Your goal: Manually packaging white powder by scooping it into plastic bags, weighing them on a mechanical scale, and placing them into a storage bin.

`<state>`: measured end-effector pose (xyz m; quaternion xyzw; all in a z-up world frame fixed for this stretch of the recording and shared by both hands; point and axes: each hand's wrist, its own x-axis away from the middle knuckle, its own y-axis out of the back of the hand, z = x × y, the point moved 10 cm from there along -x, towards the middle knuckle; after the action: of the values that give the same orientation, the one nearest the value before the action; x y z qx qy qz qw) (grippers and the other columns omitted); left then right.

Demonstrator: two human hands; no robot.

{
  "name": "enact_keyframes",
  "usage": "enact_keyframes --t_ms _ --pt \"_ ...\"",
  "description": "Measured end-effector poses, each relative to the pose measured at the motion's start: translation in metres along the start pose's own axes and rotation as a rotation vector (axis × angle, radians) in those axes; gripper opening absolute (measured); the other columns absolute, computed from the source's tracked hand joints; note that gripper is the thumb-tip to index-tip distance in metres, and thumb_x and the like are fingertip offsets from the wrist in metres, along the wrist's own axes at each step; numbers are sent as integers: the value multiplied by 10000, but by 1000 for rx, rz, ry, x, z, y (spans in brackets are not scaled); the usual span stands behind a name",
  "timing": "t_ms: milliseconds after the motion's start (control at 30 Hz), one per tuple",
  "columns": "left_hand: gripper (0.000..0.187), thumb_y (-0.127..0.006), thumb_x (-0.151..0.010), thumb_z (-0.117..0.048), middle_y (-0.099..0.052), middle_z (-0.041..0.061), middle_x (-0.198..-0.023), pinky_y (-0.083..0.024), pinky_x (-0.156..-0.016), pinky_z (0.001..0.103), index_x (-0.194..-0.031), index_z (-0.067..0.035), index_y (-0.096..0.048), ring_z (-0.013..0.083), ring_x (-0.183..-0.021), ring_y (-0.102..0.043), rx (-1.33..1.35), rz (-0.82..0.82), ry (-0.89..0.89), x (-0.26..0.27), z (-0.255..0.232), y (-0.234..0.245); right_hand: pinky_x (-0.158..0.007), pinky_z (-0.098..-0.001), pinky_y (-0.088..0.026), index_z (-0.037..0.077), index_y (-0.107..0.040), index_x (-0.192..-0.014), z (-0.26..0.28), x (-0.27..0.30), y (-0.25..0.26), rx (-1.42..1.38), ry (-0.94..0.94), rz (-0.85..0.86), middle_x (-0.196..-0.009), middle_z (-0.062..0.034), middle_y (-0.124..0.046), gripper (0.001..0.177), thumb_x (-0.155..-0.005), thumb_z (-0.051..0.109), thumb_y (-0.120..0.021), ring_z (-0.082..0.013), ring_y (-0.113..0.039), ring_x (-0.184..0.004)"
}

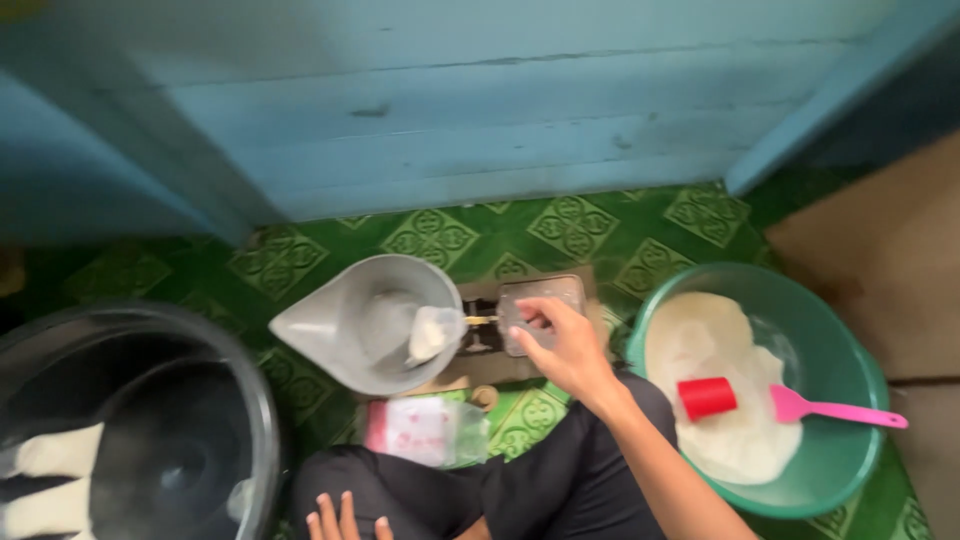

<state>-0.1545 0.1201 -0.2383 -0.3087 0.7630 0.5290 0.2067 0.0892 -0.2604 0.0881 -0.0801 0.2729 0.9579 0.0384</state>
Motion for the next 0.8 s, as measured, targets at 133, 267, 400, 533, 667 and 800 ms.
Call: enact_keyframes --t_ms 133,267,400,533,667,800 --pt "754 -473 -722 -539 -469 183 -1521 -203 -1199 599 -1346 -127 -578 430 -1395 -415 -119 181 143 -12 -9 10 -724 -307 -522 63 -663 -1105 11 -26 -63 194 10 142 -950 -35 -654 380 -772 232 -735 -177 -624 -825" --pt "844 -565 -585 -531 -436 97 -1564 -265 -1096 685 -1363 -204 -560 351 -1425 -402 -148 252 251 -25 -13 18 -790 -324 -520 83 -638 -1156 18 -36 -102 243 45 221 -1028 -38 -623 392 -792 208 -708 -208 -633 -919" --pt "836 -572 -586 -528 -409 84 -1577 -296 -1070 700 -1363 -221 -550 347 -1427 -397 -159 289 261 -20 -12 16 -684 -374 -512 65 -694 -972 27 -38 -123 339 145 223 -865 -66 -638 197 -801 156 -661 -276 -626 -728" --pt "873 -571 -565 -536 -403 86 -1584 -288 -1072 693 -1385 -238 -530 347 -1432 -393 -154 278 259 -13 -4 8 -647 -335 -522 13 -718 -888 71 -32 -118 202 174 243 -847 -77 -694 141 -796 76 -632 -245 -642 -667" --pt "837 -539 -599 -546 -424 115 -1565 -215 -1157 652 -1362 -204 -558 362 -1441 -375 -114 243 209 -4 3 0 -586 -301 -508 24 -723 -891 97 -22 -102 152 140 249 -836 -41 -682 134 -816 84 -630 -185 -607 -613" --pt "749 -473 -721 -546 -437 141 -1548 -109 -1228 587 -1363 -170 -556 357 -1459 -349 -84 190 207 -4 1 5 -533 -250 -491 27 -737 -863 140 -14 -44 89 227 57 -786 -27 -683 89 -792 37 -684 -130 -584 -581"
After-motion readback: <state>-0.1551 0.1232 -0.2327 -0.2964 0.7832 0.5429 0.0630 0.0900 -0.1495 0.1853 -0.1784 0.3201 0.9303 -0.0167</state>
